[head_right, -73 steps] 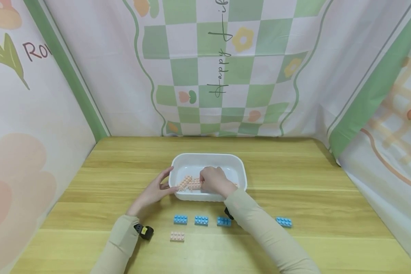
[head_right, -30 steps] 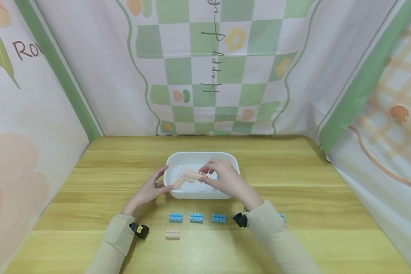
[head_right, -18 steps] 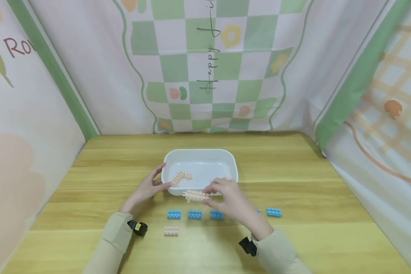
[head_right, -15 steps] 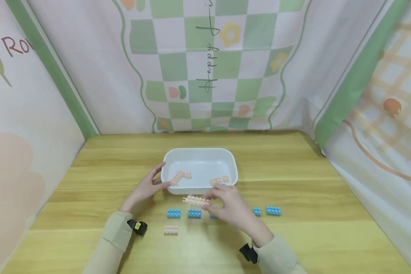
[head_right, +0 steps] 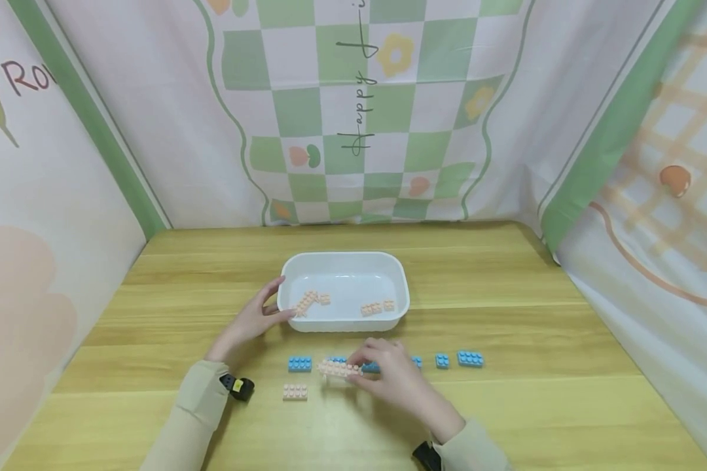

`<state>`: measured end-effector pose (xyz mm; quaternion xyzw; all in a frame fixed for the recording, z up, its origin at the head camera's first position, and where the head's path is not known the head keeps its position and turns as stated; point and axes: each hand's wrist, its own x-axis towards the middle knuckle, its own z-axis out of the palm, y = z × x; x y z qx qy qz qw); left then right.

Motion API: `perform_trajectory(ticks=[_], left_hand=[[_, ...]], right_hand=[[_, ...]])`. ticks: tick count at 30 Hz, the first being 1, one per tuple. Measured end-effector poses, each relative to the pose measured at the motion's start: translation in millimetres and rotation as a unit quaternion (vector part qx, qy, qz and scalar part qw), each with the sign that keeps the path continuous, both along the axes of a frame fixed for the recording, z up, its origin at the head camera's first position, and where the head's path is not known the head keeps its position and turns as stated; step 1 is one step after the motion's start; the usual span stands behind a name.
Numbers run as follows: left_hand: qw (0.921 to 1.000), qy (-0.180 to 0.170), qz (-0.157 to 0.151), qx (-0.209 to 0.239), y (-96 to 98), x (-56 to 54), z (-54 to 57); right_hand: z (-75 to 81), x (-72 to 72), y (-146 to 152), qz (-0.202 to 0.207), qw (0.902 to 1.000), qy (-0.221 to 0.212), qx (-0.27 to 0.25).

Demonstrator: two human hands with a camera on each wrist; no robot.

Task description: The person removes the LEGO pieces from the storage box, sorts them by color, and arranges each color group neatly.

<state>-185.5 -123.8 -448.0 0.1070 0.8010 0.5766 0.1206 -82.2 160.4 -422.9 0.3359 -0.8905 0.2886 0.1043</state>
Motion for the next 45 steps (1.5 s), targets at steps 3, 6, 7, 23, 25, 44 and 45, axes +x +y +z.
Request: perform_trajectory(ticks=[3,6,7,23,25,44,45], left_hand=[[1.0,0.002,-0.002,0.003,0.0,0.3,1.2],[1.0,0.003,-0.003,0.008,0.3,0.8,2.7],[1.0,0.002,-0.002,0.008,0.3,1.0,3.0],[1.0,0.006,0.001,-0.001,1.7,-0.1,0.4],[1.0,0.006,0.001,0.002,1.8,-0.2,-0.5],[0.9998,0.009,0.013,0.01,1.8,0.6,0.0],[0.9998,0.011,0.013,0.012,2.0,0.6,0.2]], right_hand=[[-4.8,1.9,0.1,0.005,0.9999,0.005,0.007],[-8.0,3.8,-0.4,0.008,0.9998,0.005,0.019],[-8.7,4.3,-0.5,0.006,0.9997,0.003,0.024],[-9.1,7.4,-5.6,-0.011,0.9906,-0.091,0.101],[-9.1,7.6,-6.4,-0.018,0.9888,-0.099,0.111],[-8.0,8.4,-11.7,-0.025,0.9865,-0.088,0.136],[-7.8,8.3,-11.8,-0.025,0.9863,-0.089,0.136]])
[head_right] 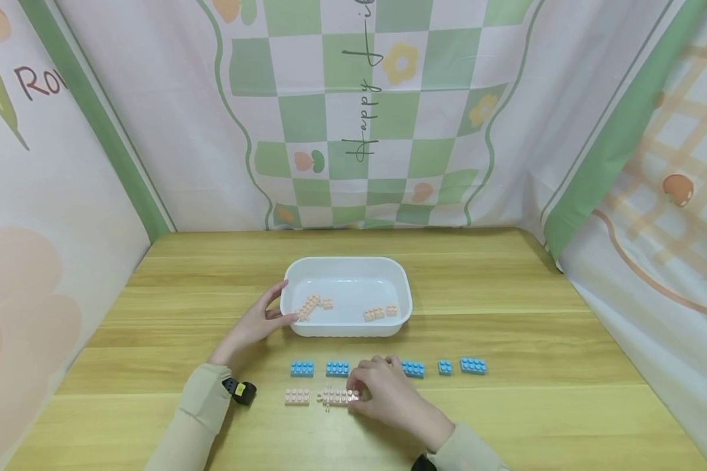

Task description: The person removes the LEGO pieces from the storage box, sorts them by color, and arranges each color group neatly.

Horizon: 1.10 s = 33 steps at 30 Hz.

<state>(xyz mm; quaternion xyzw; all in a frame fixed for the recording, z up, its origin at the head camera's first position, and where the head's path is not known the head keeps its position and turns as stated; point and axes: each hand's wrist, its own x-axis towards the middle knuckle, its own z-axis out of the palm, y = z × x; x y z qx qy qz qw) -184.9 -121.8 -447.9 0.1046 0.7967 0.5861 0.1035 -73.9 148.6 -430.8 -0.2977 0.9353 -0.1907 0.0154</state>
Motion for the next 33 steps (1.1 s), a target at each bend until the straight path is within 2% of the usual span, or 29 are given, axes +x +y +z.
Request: perform_trajectory(ticks=[12,23,28,33], left_hand=[[1.0,0.002,0.0,0.006,0.5,-0.8,-1.6],[1.0,-0.006,-0.005,0.004,0.1,-2.2,-1.8],[1.0,-0.001,-0.003,0.003,0.0,-1.6,-1.9],[1.0,0.004,-0.003,0.002,0.1,-0.4,-1.3]], right_hand=[[2.4,1.3,1.2,-0.006,0.9999,0.008,-0.009],[17.3,-3.2,8.1,-0.013,0.9961,0.042,-0.076],[25.5,-10.1,15.4,-0.022,0.9916,0.066,-0.109],[34.1,-20.4,23.6,0.004,0.981,0.112,-0.159]])
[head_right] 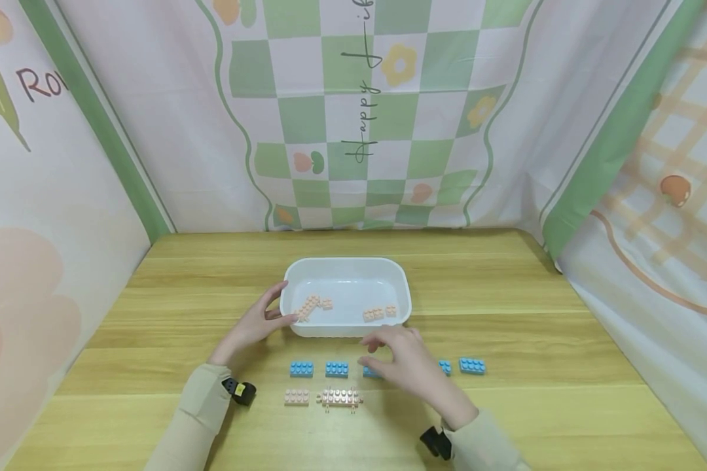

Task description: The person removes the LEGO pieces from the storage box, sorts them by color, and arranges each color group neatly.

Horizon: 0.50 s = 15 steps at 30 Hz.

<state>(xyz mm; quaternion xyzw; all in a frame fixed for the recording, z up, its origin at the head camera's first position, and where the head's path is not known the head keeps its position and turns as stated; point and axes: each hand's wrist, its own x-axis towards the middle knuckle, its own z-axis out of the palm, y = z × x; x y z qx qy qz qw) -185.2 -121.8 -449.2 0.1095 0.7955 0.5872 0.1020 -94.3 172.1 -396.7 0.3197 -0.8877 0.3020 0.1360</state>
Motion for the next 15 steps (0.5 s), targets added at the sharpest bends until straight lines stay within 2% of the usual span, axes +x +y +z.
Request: perform_trajectory(ticks=[4,10,15], left_hand=[[1.0,0.004,-0.002,0.004,0.1,0.7,1.0],[1.0,0.0,-0.001,0.003,-0.1,0.2,0.3],[1.0,0.001,-0.003,0.0,-0.3,-0.1,-0.1]], right_hand=[[7.4,-9.5,3.2,0.008,0.9994,-0.006,-0.034],[15.4,-24.5,4.7,-0.038,0.9957,-0.072,-0.044],[19.1,-38.1,1.2,-0.058,0.9927,-0.094,-0.05]])
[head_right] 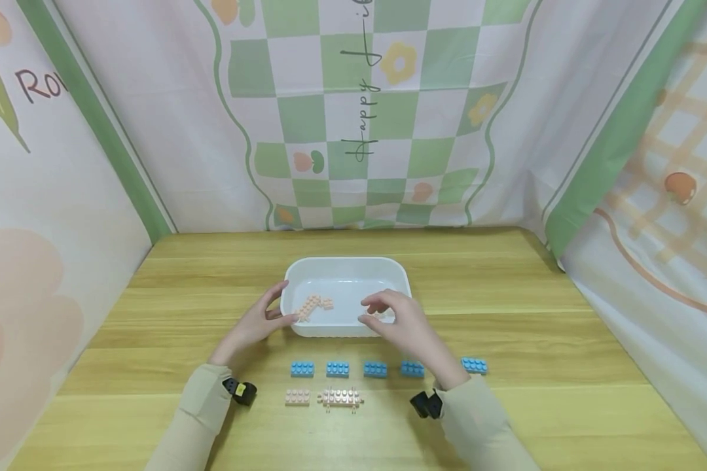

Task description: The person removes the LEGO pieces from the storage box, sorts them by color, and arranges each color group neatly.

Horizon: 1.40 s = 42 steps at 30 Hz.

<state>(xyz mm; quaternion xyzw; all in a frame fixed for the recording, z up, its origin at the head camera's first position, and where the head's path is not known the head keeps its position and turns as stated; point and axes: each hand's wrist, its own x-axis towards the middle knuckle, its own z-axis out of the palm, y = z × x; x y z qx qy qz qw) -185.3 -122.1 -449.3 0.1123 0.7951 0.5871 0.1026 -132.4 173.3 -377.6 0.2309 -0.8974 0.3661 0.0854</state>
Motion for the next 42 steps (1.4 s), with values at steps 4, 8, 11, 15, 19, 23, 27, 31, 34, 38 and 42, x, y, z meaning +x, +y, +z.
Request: perform_trajectory(ticks=[4,8,11,15,19,23,27,31,34,38,42], left_hand=[[1.0,-0.004,0.001,-0.005,-0.4,0.3,0.3],[0.9999,-0.007,0.004,-0.006,-0.6,0.3,0.1],[1.0,-0.002,0.003,-0.003,-0.6,-0.8,-1.3],[1.0,-0.001,0.001,0.003,-0.4,-1.5,-2.1],[1.0,0.001,0.0,0.005,-0.3,-1.4,-1.7],[0.9999,0.003,-0.002,0.011,-0.8,-1.9,-2.0],[0.9999,0.003,0.0,0.015,-1.3,-2.2,-2.5],[0.9999,0.001,0.001,0.016,-1.4,-2.3,-3.3],[0.9999,0.0,0.0,0.014,-1.6,-1.6,-2.8],[0.9999,0.001,0.0,0.015,-1.0,-1.2,-1.3],[0.9999,0.003,0.001,0.017,-0.9,0.3,0.3]], right_hand=[[5.9,-7.2,-5.4,-0.004,0.9999,-0.013,0.003],[11.4,-11.1,-11.6,0.001,0.9995,-0.028,0.016],[12.3,-15.4,-16.9,0.01,0.9993,-0.025,0.025],[11.6,-22.6,-23.3,0.019,0.9992,-0.02,0.03],[10.2,-32.0,-28.7,0.026,0.9989,-0.02,0.032],[7.4,-42.4,-33.3,0.029,0.9986,-0.026,0.034],[0.5,-52.7,-36.3,0.026,0.998,-0.047,0.034],[-8.3,-62.9,-39.0,0.025,0.9968,-0.067,0.036],[-12.8,-69.2,-42.1,0.027,0.9957,-0.08,0.039],[-16.1,-75.9,-47.4,0.03,0.9934,-0.104,0.037],[-20.1,-82.7,-53.5,0.026,0.9905,-0.129,0.04]])
